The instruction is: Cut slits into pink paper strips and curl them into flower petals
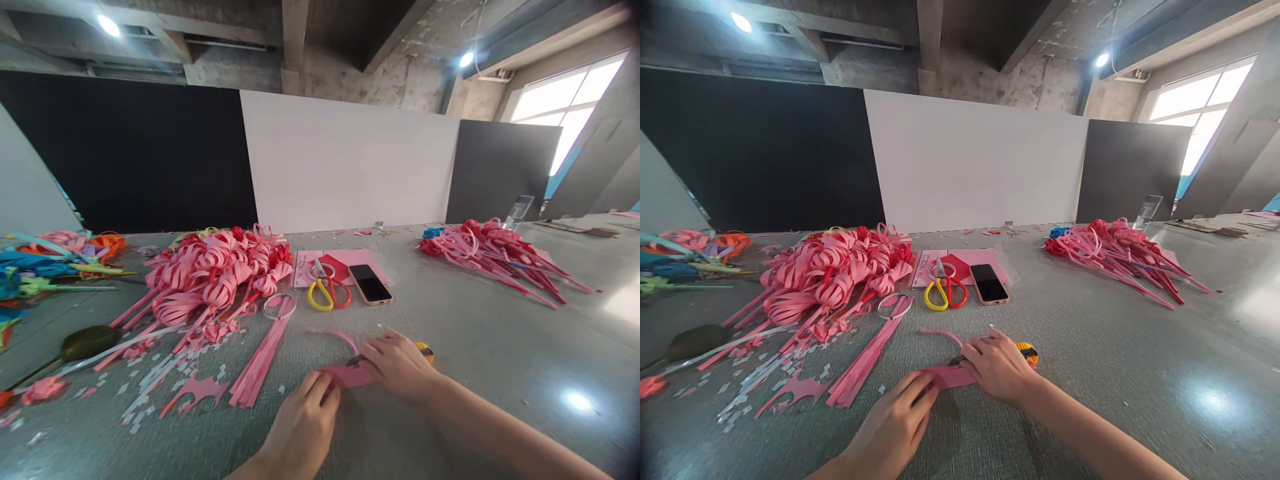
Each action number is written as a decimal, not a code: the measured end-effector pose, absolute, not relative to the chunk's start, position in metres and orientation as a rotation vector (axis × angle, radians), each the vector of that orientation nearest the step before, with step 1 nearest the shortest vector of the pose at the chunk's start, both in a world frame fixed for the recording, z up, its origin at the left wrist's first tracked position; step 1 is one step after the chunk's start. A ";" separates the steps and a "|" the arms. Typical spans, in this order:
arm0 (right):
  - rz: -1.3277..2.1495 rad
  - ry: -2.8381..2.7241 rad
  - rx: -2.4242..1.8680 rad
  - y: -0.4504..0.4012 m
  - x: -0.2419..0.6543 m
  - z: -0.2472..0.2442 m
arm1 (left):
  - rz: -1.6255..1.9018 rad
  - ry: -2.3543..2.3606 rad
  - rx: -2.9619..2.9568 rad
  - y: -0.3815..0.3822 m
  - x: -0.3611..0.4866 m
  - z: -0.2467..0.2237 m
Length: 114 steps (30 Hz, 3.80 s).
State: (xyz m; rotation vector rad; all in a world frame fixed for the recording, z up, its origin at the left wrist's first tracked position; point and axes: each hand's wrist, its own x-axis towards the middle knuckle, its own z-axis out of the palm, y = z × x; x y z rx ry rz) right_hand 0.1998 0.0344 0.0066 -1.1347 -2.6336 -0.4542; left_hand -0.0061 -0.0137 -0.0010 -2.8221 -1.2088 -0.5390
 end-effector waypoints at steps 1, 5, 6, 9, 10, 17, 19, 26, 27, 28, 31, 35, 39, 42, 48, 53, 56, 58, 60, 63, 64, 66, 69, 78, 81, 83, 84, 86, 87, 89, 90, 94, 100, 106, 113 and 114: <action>-0.515 -2.644 -1.091 0.035 0.198 0.004 | -0.544 -1.206 -2.817 -0.014 -0.006 -0.002; -0.674 -2.684 -0.970 0.034 0.192 -0.006 | -0.556 -1.197 -2.812 -0.015 -0.007 -0.002; -0.691 -2.680 -0.966 0.034 0.191 -0.007 | -0.555 -1.200 -2.813 -0.015 -0.007 -0.002; -0.712 -2.662 -0.990 0.034 0.191 -0.008 | -0.545 -1.219 -2.819 -0.015 -0.006 0.000; -0.710 -2.661 -0.996 0.034 0.191 -0.008 | -0.540 -1.221 -2.821 -0.015 -0.006 0.001; -0.688 -2.680 -0.969 0.034 0.190 -0.005 | -0.523 -1.211 -2.815 -0.014 -0.006 0.001; -0.694 -2.696 -0.962 0.034 0.190 -0.004 | -0.516 -1.211 -2.815 -0.014 -0.006 0.001; -0.685 -2.753 -0.918 0.038 0.190 0.002 | -0.506 -1.195 -2.786 -0.014 -0.006 0.000; -0.684 -2.758 -0.913 0.039 0.190 0.002 | -0.496 -1.194 -2.782 -0.015 -0.006 -0.001; -0.684 -2.760 -0.909 0.039 0.191 0.002 | -0.487 -1.191 -2.779 -0.015 -0.006 -0.001; -0.682 -2.761 -0.903 0.039 0.191 0.002 | -0.465 -1.164 -2.768 -0.014 -0.006 -0.001; -0.670 -2.760 -0.902 0.040 0.194 0.002 | -0.448 -1.140 -2.769 -0.014 -0.007 0.001; -0.652 -2.776 -0.905 0.042 0.196 0.002 | -0.442 -1.164 -2.786 -0.015 -0.007 0.003; -0.630 -2.788 -0.902 0.042 0.198 0.002 | -0.456 -1.154 -2.791 -0.015 -0.006 0.004; -0.613 -2.787 -0.897 0.043 0.202 0.002 | -0.423 -1.172 -2.808 -0.015 -0.006 0.005; -0.603 -2.791 -0.893 0.044 0.204 0.001 | -0.420 -1.173 -2.811 -0.016 -0.007 0.006; -0.605 -2.782 -0.890 0.044 0.204 0.001 | -0.440 -1.167 -2.804 -0.015 -0.007 0.006; -0.609 -2.783 -0.897 0.044 0.205 0.001 | -0.439 -1.164 -2.810 -0.016 -0.007 0.006; -0.609 -2.790 -0.905 0.044 0.205 0.002 | -0.439 -1.163 -2.817 -0.016 -0.007 0.007; -0.611 -2.794 -0.905 0.044 0.206 0.001 | -0.472 -1.151 -2.809 -0.016 -0.007 0.006; -0.615 -2.792 -0.902 0.045 0.206 0.000 | -0.489 -1.147 -2.803 -0.016 -0.007 0.006; -0.624 -2.780 -0.897 0.045 0.207 -0.001 | -0.507 -1.141 -2.794 -0.016 -0.008 0.005; -0.629 -2.768 -0.890 0.046 0.208 -0.003 | -0.476 -1.151 -2.793 -0.015 -0.008 0.003; -0.676 -2.817 -0.866 0.043 0.208 0.004 | -0.466 -1.127 -2.791 -0.015 -0.008 0.003; -0.666 -2.813 -0.867 0.045 0.211 0.005 | -0.489 -1.121 -2.781 -0.015 -0.008 0.003; -0.671 -2.807 -0.875 0.047 0.216 0.005 | -0.492 -1.126 -2.784 -0.015 -0.008 0.004; -0.672 -2.801 -0.884 0.047 0.219 0.006 | -0.491 -1.132 -2.791 -0.015 -0.008 0.004; -0.639 -2.779 -0.925 0.047 0.224 0.008 | -0.490 -1.154 -2.821 -0.016 -0.008 0.006; -0.599 -2.764 -0.959 0.046 0.226 0.010 | -0.488 -1.176 -2.840 -0.016 -0.008 0.008; -0.488 -2.727 -1.039 0.042 0.227 0.015 | -0.505 -1.235 -2.884 -0.016 -0.008 0.010; -0.427 -2.717 -1.068 0.039 0.225 0.017 | -0.531 -1.269 -2.901 -0.015 -0.007 0.010; -0.212 -2.784 -1.037 0.027 0.213 0.021 | -0.700 -1.341 -2.924 -0.011 -0.005 0.012; -0.091 -2.874 -1.015 0.025 0.205 0.024 | -0.607 -1.397 -2.975 0.009 0.001 0.018; -0.051 -2.919 -0.965 0.028 0.205 0.026 | -0.486 -1.507 -2.993 0.035 0.016 0.026; 0.021 -2.915 -0.942 0.028 0.207 0.024 | -0.435 -1.563 -2.964 0.045 0.023 0.016; 0.021 -2.914 -0.941 0.028 0.207 0.024 | -0.435 -1.576 -2.951 0.045 0.023 0.014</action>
